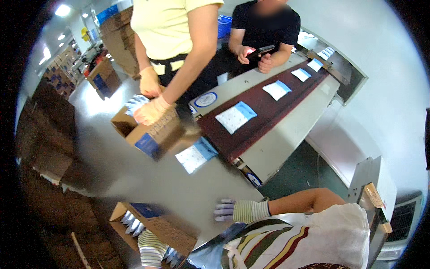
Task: The person packs small blue packets into cardboard boxes by hand while standing at a stainless steel table in a manufacturing facility.
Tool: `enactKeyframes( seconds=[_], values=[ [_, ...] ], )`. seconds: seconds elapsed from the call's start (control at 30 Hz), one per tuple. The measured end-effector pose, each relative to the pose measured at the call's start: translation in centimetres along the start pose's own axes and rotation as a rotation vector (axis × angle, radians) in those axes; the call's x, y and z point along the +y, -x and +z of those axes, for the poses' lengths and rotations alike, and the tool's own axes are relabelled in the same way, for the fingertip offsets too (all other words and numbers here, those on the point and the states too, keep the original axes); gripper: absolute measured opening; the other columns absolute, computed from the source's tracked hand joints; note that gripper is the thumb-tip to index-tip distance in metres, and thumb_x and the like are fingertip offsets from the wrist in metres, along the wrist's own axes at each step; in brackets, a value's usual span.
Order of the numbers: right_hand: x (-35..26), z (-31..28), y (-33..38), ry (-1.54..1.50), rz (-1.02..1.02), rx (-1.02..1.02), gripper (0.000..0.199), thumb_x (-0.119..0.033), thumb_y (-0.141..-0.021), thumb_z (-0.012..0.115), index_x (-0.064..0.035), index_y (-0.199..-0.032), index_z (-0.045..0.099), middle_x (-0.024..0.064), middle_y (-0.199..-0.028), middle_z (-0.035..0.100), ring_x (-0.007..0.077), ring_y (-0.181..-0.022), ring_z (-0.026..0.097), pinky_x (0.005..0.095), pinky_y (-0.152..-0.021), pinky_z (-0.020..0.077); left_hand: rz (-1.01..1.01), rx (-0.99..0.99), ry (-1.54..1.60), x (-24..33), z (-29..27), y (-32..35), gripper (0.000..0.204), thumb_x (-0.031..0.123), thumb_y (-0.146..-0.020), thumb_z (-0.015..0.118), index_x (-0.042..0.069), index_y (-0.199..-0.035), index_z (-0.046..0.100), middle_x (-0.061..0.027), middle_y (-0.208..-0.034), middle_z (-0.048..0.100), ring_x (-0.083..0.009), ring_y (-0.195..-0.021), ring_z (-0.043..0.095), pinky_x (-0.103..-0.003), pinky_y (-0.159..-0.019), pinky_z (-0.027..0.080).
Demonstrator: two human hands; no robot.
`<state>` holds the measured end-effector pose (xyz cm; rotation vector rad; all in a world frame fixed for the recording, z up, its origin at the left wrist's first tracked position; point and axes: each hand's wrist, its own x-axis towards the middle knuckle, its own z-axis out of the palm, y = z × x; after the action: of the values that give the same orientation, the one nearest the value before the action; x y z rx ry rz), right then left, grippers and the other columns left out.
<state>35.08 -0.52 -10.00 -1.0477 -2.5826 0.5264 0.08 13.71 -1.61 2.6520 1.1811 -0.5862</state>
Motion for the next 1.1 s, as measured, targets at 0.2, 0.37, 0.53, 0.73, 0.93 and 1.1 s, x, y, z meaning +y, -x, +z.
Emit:
enactKeyframes(
  seconds=[0.2,0.37,0.53,0.73,0.93,1.1],
  values=[
    [0.3,1.6,-0.7,0.005,-0.096,0.044,0.061,-0.030,-0.081,0.047,-0.0105,-0.137,0.035,0.0144,-0.141,0.035,0.0305,-0.133,0.030,0.0471,-0.111,0.0194,-0.160,-0.030,0.035,-0.1,-0.4,1.0,0.038,0.039,-0.083,0.049,0.012,-0.107,0.062,-0.0096,-0.110,0.063,-0.0289,-0.103,0.058,-0.039,-0.086,0.046],
    [0.3,1.9,0.8,0.004,-0.006,0.029,0.062,-0.031,-0.081,0.047,-0.0093,-0.137,0.035,0.0166,-0.141,0.034,0.0320,-0.133,0.029,0.0486,-0.111,0.0186,-0.048,0.015,0.072,0.7,-0.4,-1.1,0.035,0.037,-0.085,0.048,0.011,-0.105,0.062,-0.0106,-0.110,0.063,-0.0290,-0.103,0.058,-0.038,-0.086,0.046],
    [1.0,1.5,-0.6,0.010,-0.036,0.008,0.065,-0.032,-0.079,0.053,-0.0112,-0.138,0.034,0.0162,-0.141,0.035,0.0314,-0.133,0.029,0.0477,-0.112,0.0179,-0.213,-0.015,0.045,1.8,-3.7,1.4,0.038,0.041,-0.079,0.055,0.012,-0.102,0.066,-0.0157,-0.104,0.065,-0.0311,-0.096,0.062,-0.040,-0.081,0.050],
    [-0.4,1.8,-0.9,0.114,0.067,-0.147,0.065,-0.034,-0.079,0.061,-0.0103,-0.135,0.038,0.0177,-0.138,0.036,0.0345,-0.129,0.033,0.0471,-0.108,0.0246,-0.248,0.139,0.074,2.4,-4.4,1.7,0.029,0.033,-0.078,0.059,0.005,-0.078,0.067,-0.0184,-0.080,0.064,-0.0350,-0.079,0.062,-0.042,-0.071,0.050],
    [-5.1,-2.0,-6.7,-0.143,0.016,0.107,0.061,-0.041,-0.078,0.065,-0.0078,-0.126,0.047,0.0172,-0.133,0.041,0.0370,-0.122,0.040,0.0492,-0.101,0.0349,-0.257,0.776,0.332,4.7,-7.3,11.4,0.025,0.009,-0.083,0.053,0.002,-0.106,0.058,-0.0185,-0.103,0.061,-0.0358,-0.095,0.058,-0.041,-0.086,0.045],
    [-10.8,-7.8,-13.9,-0.157,-0.402,0.328,0.057,-0.034,-0.074,0.068,-0.0092,-0.122,0.049,0.0147,-0.126,0.046,0.0328,-0.117,0.045,0.0472,-0.101,0.0356,-0.601,1.012,0.409,5.2,0.4,14.4,0.032,0.011,-0.083,0.056,0.002,-0.115,0.053,-0.0185,-0.110,0.056,-0.0356,-0.101,0.055,-0.041,-0.088,0.044]
  ],
)
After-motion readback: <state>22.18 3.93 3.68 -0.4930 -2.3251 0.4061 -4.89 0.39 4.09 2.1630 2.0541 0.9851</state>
